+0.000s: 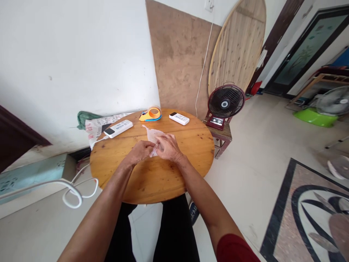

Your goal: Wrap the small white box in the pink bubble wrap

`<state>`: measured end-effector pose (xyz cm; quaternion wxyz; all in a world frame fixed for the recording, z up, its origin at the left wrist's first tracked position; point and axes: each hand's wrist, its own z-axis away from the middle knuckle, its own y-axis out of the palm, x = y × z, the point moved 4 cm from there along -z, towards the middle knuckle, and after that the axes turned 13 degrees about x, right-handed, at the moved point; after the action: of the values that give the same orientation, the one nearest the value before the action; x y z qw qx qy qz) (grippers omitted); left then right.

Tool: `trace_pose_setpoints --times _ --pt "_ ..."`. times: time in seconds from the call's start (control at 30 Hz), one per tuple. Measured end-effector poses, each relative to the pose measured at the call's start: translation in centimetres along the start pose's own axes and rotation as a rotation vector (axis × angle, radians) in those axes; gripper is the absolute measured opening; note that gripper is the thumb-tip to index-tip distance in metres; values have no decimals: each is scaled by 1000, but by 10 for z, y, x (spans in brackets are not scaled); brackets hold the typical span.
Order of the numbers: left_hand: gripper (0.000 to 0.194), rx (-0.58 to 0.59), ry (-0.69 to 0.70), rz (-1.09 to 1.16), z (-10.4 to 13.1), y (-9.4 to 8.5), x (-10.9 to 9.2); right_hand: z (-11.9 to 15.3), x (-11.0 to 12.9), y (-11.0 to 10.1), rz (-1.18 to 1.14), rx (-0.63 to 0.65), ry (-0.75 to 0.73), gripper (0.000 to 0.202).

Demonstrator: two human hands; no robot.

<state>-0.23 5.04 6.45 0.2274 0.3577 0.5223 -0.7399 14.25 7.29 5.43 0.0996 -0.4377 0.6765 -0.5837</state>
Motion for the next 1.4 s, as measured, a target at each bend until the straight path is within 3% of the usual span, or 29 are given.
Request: trace_pose_setpoints --times 0.23,0.4,0.6,0.73,0.9,1.03,1.1,1.27,1.4 --pt "33 -215 154 -390 -7 12 10 0 -11 3 -41 -6 16 50" --pt "35 -331 329 -494 -2 22 10 0 -13 2 -46 -12 18 44" --pt "32 -477 437 -550 -5 31 16 1 -16 3 -95 -47 56 47" --pt "30 -477 505 -546 -7 32 16 2 -18 1 -93 -110 102 41" --pt "28 -432 510 -538 -7 30 15 5 -30 -9 -63 -196 309 39" --pt "30 -419 513 -551 -7 30 16 9 -51 -13 -182 -281 430 44" --pt "29 -421 510 -562 -8 31 17 11 -62 -10 -303 -249 494 46" --pt "27 -435 486 -598 -8 33 15 19 -73 -4 -463 -7 556 50" --pt "26 -422 463 -597 -7 33 11 22 -67 -7 -383 105 558 31"
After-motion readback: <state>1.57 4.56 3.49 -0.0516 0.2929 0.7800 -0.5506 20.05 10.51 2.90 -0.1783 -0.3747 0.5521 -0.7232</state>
